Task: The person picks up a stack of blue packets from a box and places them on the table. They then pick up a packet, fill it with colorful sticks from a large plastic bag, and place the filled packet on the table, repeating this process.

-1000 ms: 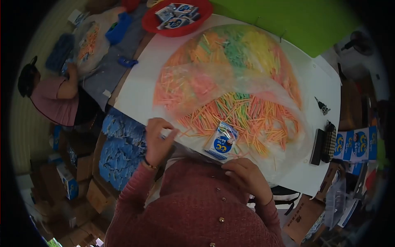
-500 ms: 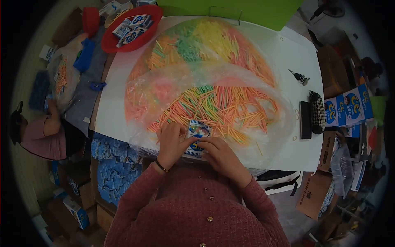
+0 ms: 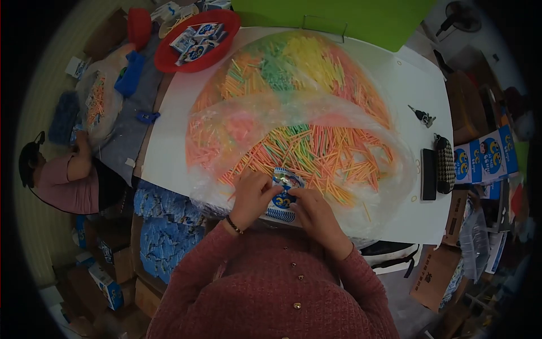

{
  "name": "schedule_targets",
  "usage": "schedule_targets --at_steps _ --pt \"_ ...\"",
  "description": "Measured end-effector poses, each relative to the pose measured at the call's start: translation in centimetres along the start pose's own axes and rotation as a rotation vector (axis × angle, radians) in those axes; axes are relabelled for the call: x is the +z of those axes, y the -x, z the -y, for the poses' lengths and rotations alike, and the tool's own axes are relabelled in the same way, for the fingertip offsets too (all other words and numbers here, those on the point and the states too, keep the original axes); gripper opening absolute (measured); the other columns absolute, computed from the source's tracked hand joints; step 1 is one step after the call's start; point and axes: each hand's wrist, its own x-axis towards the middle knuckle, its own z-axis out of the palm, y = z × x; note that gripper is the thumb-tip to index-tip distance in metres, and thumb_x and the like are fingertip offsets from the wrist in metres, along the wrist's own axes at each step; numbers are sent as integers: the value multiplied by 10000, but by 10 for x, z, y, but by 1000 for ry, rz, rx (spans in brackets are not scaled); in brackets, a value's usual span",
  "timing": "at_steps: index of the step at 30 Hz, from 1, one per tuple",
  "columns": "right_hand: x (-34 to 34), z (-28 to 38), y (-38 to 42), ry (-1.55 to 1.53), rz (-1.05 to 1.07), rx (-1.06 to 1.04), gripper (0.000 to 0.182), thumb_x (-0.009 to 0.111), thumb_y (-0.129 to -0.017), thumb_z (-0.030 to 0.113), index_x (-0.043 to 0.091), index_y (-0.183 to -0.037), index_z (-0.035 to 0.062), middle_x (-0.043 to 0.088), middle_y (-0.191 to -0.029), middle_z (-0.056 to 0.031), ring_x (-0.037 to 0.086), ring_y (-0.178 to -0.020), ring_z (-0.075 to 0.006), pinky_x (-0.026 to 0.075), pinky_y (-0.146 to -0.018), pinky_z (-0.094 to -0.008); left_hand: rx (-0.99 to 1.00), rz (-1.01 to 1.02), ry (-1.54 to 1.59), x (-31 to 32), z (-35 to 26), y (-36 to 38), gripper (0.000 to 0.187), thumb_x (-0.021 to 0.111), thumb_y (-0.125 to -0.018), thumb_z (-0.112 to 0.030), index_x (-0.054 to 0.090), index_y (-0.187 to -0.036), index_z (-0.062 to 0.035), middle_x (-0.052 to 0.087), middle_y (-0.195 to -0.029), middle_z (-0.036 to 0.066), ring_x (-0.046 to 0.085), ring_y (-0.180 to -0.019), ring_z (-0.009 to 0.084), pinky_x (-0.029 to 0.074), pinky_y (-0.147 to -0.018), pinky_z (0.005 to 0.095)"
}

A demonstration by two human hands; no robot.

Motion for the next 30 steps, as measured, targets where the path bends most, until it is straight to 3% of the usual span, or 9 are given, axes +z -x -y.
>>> schedule_targets --at_steps 3,5,10,12,15,19,21,25,30 --pt "-2 0 -2 -11 27 18 347 645 -854 31 568 -1192 59 609 -1030 -136 604 -918 -295 487 -812 -377 72 -6 -26 -5 -2 0 137 708 -819 -222 645 -795 -103 593 -775 26 525 -800 229 341 -774 372" --pt "-3 1 -1 -48 15 29 362 653 -853 43 568 -1205 64 602 -1054 -141 596 -948 -303 484 -828 -380 251 -151 -294 -6 -11 5 129 692 -829 -215 626 -819 -105 556 -780 16 516 -824 230 335 -799 387" --pt "-7 8 -17 168 -188 -106 516 734 -797 100 540 -1274 83 565 -1152 -155 552 -1057 -343 458 -895 -407 256 -263 -260 -7 -9 1 129 691 -826 -205 612 -811 -104 551 -794 24 511 -823 233 337 -802 387" --pt "-9 10 -29 224 -92 -9 682 804 -716 149 506 -1328 117 516 -1232 -156 502 -1134 -356 411 -949 -441 284 -292 -253 -6 -9 -1 159 703 -820 -222 595 -796 -108 546 -799 28 508 -820 235 335 -798 385" --pt "-2 3 -36 324 -25 77 758 832 -664 175 494 -1342 153 491 -1266 -136 474 -1174 -335 371 -982 -447 138 -121 -96 -3 -9 -1 225 732 -795 -255 562 -780 -109 537 -788 34 502 -818 244 327 -784 391" --pt "-6 4 -36 337 38 86 747 829 -670 192 503 -1341 187 473 -1296 -120 447 -1217 -328 349 -995 -453 26 -2 28 0 5 0 261 741 -782 -283 552 -797 -103 541 -789 40 499 -840 253 319 -775 407" --pt "-6 0 -35 345 16 -59 762 829 -667 193 495 -1351 197 464 -1328 -109 427 -1248 -337 328 -1022 -456 -6 28 70 4 4 -3 256 735 -787 -279 552 -805 -101 545 -793 42 499 -849 257 319 -776 413" --pt "0 -3 -29 290 -54 22 749 823 -669 192 506 -1347 211 447 -1374 -107 401 -1282 -342 291 -1061 -468 178 -123 -188 3 3 0 240 728 -793 -263 566 -829 -89 557 -816 46 504 -856 256 327 -791 412" --pt "-4 -2 -23 590 -53 -133 460 778 -718 205 664 -1163 237 446 -1446 -37 328 -1380 -325 227 -1119 -491 110 -138 -130 -10 -8 3 349 738 -779 -359 565 -906 -83 544 -942 59 496 -949 276 336 -842 421"
